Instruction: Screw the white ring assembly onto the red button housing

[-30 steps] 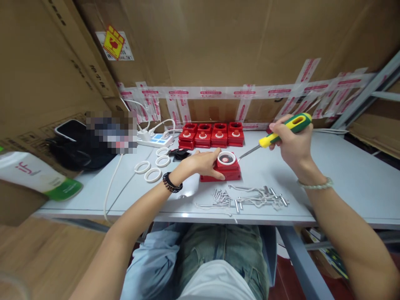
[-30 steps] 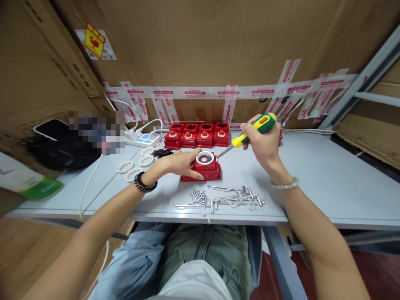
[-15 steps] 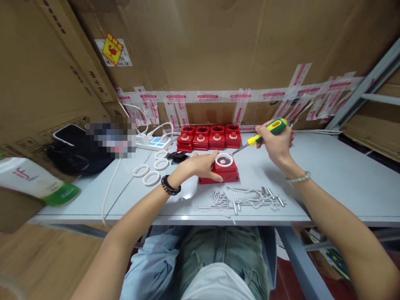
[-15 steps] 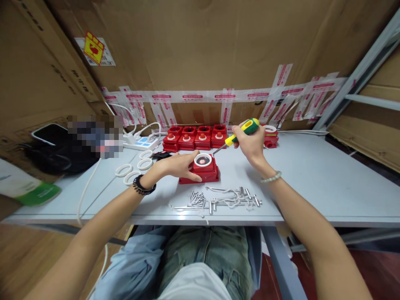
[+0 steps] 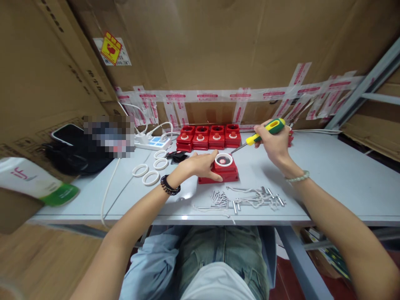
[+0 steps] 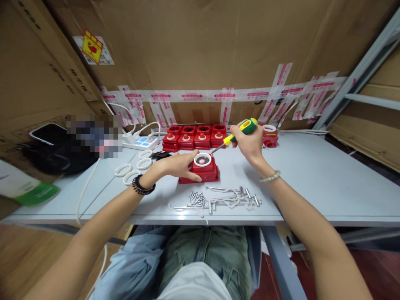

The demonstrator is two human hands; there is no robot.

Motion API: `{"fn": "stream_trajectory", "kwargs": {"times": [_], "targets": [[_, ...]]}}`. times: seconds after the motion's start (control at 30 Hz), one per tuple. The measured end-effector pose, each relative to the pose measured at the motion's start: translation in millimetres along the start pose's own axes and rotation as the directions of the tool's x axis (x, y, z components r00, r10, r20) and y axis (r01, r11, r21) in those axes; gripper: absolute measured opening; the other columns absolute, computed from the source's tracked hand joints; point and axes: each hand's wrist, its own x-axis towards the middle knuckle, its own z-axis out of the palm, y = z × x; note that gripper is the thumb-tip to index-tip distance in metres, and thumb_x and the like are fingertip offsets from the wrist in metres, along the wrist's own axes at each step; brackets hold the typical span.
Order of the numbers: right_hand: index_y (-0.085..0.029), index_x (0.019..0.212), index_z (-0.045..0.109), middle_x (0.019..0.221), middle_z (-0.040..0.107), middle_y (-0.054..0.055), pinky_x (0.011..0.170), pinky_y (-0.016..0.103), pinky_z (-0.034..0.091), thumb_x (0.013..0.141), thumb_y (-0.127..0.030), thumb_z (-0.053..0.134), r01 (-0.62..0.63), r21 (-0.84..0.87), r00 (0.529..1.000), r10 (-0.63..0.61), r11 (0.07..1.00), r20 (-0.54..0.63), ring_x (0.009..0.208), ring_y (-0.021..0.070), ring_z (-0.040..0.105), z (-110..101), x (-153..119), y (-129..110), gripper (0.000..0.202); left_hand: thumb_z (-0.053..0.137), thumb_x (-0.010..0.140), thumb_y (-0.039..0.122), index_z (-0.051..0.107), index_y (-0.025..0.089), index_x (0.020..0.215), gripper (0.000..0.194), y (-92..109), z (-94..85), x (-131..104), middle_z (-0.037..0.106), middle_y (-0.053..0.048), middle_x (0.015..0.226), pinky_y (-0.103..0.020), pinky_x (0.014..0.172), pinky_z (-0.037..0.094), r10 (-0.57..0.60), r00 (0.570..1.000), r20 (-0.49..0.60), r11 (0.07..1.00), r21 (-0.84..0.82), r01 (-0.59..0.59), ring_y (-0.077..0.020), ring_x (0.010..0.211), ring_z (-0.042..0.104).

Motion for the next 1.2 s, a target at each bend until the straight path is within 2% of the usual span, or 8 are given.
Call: {"fn": "stream_trajectory", "kwargs": {"times": [0.3, 0.53, 0.7, 0.87, 0.97, 1.1, 1.17, 1.2], "targets": [[-0.024, 0.057, 0.053, 0.05, 0.051, -0.001, 0.032, 0.034, 0.043, 0.065, -0.036, 0.078, 0.008, -0.019, 1.0, -0.008, 1.0, 0.001, 0.036, 0.0148, 0.051, -0.1, 1.7, 2.7, 0.029, 0.064, 0.073, 0.066, 0.03, 0.018, 0.142, 0.09, 0.5, -0.1, -0.4, 0.058, -0.018, 0.137, -0.041, 0.094, 0.043, -0.005, 1.0, 0.003, 1.0, -0.002, 0.005, -0.0365, 0.12, 0.058], [-0.024, 0.054, 0.053, 0.048, 0.051, -0.001, 0.031, 0.034, 0.043, 0.062, -0.035, 0.079, -0.007, 0.001, 1.0, 0.007, 1.0, -0.017, 0.036, 0.0154, 0.052, 0.2, 2.4, 5.3, 0.029, 0.065, 0.074, 0.064, 0.03, 0.016, 0.142, 0.09, 1.0, -0.5, -0.9, 0.057, -0.018, 0.137, -0.042, 0.096, 0.043, -0.006, 1.0, 0.007, 1.0, -0.009, 0.006, -0.037, 0.122, 0.057], [-0.024, 0.054, 0.053, 0.045, 0.05, -0.002, 0.032, 0.034, 0.042, 0.062, -0.034, 0.08, -0.028, -0.029, 1.0, 0.028, 0.999, 0.011, 0.034, 0.0156, 0.05, 1.5, 0.3, 3.8, 0.029, 0.064, 0.074, 0.064, 0.031, 0.017, 0.141, 0.088, 1.2, -0.6, -0.7, 0.056, -0.017, 0.139, -0.043, 0.098, 0.042, -0.002, 1.0, 0.017, 1.0, -0.014, 0.003, -0.0365, 0.123, 0.056], [-0.023, 0.057, 0.053, 0.048, 0.052, -0.001, 0.033, 0.033, 0.042, 0.067, -0.026, 0.071, -0.012, -0.114, 0.997, 0.02, 0.993, 0.071, 0.037, 0.0159, 0.052, 1.1, -3.0, -0.5, 0.021, 0.065, 0.074, 0.064, 0.031, 0.017, 0.14, 0.088, 0.8, -0.1, -0.3, 0.057, -0.017, 0.138, -0.043, 0.097, 0.043, 0.003, 1.0, 0.001, 1.0, -0.001, -0.003, -0.036, 0.12, 0.057], [-0.022, 0.057, 0.054, 0.052, 0.053, -0.001, 0.041, 0.032, 0.044, 0.066, -0.023, 0.068, 0.082, -0.198, 0.991, -0.058, 0.977, 0.122, 0.044, 0.0149, 0.053, 2.0, -1.5, -7.3, 0.017, 0.064, 0.074, 0.066, 0.031, 0.017, 0.14, 0.088, -0.5, 1.1, 0.9, 0.059, -0.017, 0.136, -0.043, 0.097, 0.042, 0.005, 1.0, -0.005, 1.0, 0.009, -0.005, -0.0361, 0.121, 0.057], [-0.022, 0.056, 0.051, 0.053, 0.052, -0.001, 0.051, 0.033, 0.043, 0.067, -0.022, 0.067, 0.251, -0.378, 0.958, -0.173, 0.891, 0.228, 0.052, 0.0141, 0.049, 14.1, 2.6, -20.9, 0.02, 0.064, 0.073, 0.067, 0.033, 0.018, 0.137, 0.086, -1.4, 2.0, 2.3, 0.06, -0.017, 0.135, -0.045, 0.097, 0.042, 0.002, 1.0, -0.007, 1.0, 0.028, -0.002, -0.0362, 0.118, 0.059], [-0.021, 0.065, 0.054, 0.06, 0.056, 0.0, 0.057, 0.034, 0.046, 0.07, -0.025, 0.068, 0.321, -0.41, 0.937, -0.224, 0.854, 0.267, 0.056, 0.0156, 0.051, 24.5, 2.5, -25.4, 0.015, 0.064, 0.073, 0.066, 0.034, 0.017, 0.137, 0.086, -0.9, 1.9, 2.2, 0.061, -0.018, 0.133, -0.045, 0.097, 0.042, -0.001, 1.0, -0.009, 0.999, 0.032, 0.001, -0.0363, 0.117, 0.059], [-0.021, 0.077, 0.057, 0.069, 0.061, 0.001, 0.061, 0.036, 0.048, 0.071, -0.026, 0.069, 0.376, -0.397, 0.92, -0.285, 0.837, 0.271, 0.059, 0.0165, 0.053, 29.7, 1.6, -26.3, 0.014, 0.065, 0.073, 0.066, 0.034, 0.017, 0.137, 0.086, -0.6, 1.7, 2.0, 0.061, -0.018, 0.132, -0.045, 0.097, 0.043, -0.002, 1.0, -0.009, 0.999, 0.034, 0.003, -0.0363, 0.117, 0.06]]}}
